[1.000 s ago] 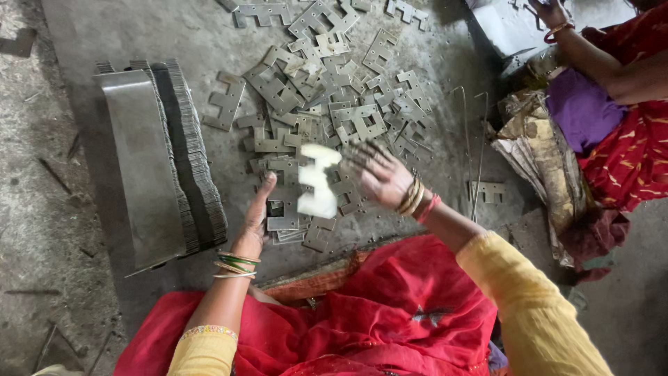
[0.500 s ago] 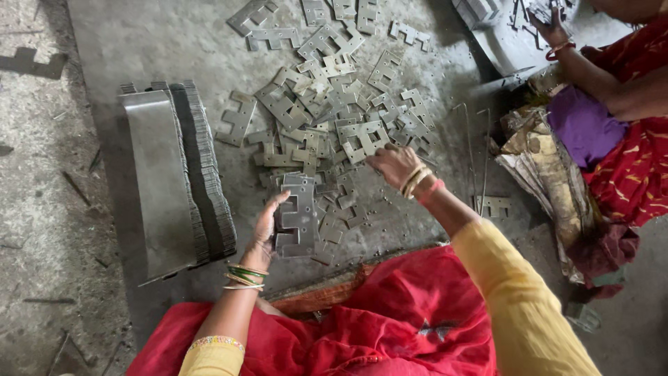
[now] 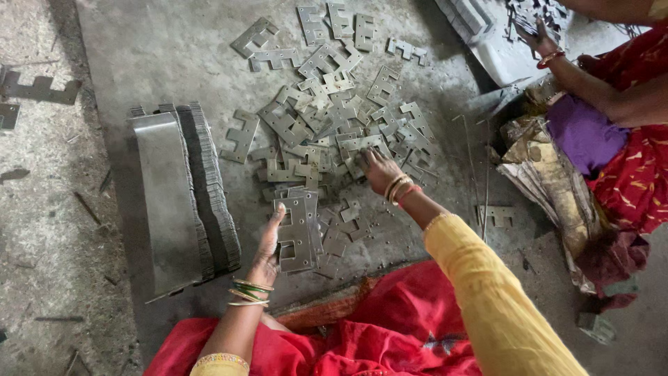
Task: The person sits on the floor and sorts small metal brackets from a scattered pile into neat stacks. They repeatedly pick up individual pieces, align them, and place them into growing stacks beside them.
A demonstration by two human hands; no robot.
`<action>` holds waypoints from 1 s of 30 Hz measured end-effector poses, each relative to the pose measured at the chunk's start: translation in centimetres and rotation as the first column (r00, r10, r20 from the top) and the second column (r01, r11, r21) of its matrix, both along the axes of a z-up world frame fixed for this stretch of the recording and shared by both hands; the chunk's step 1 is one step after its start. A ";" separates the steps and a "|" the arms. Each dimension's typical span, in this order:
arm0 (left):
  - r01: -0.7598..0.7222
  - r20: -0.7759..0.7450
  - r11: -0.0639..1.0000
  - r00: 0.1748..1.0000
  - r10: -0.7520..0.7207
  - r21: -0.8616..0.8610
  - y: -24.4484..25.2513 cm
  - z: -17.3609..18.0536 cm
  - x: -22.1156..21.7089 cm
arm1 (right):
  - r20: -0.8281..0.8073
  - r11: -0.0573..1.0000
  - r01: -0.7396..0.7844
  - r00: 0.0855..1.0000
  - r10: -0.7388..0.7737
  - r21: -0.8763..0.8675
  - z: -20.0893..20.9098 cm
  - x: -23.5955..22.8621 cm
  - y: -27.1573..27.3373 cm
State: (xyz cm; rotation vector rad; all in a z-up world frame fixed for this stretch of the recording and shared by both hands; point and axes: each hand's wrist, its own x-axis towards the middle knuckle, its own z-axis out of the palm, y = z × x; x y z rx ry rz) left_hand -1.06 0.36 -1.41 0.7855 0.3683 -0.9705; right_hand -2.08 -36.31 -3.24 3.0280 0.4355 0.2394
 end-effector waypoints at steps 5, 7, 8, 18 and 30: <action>-0.053 0.041 0.997 0.998 0.055 -0.050 0.1 -0.4 0.3 | -0.197 0.984 0.176 0.964 -0.179 -0.034 1.9 -3.0 2.2; -0.072 0.034 0.990 0.996 0.077 -0.125 0.2 -1.1 0.3 | -0.439 0.909 0.402 0.801 -0.407 -0.109 5.1 -3.3 4.1; -0.077 0.017 0.987 0.997 0.081 -0.144 0.2 -1.4 0.2 | -0.484 0.870 0.492 0.755 -0.442 -0.026 6.6 -3.5 5.4; -0.039 -0.025 0.993 0.999 0.042 0.110 0.2 -2.9 0.4 | -0.369 0.815 0.418 0.888 -0.274 0.401 5.4 4.1 2.8; -0.145 0.028 0.986 0.989 0.147 -0.082 0.3 -0.7 0.9 | -0.492 0.817 0.571 0.690 -0.530 -0.079 7.0 4.8 0.3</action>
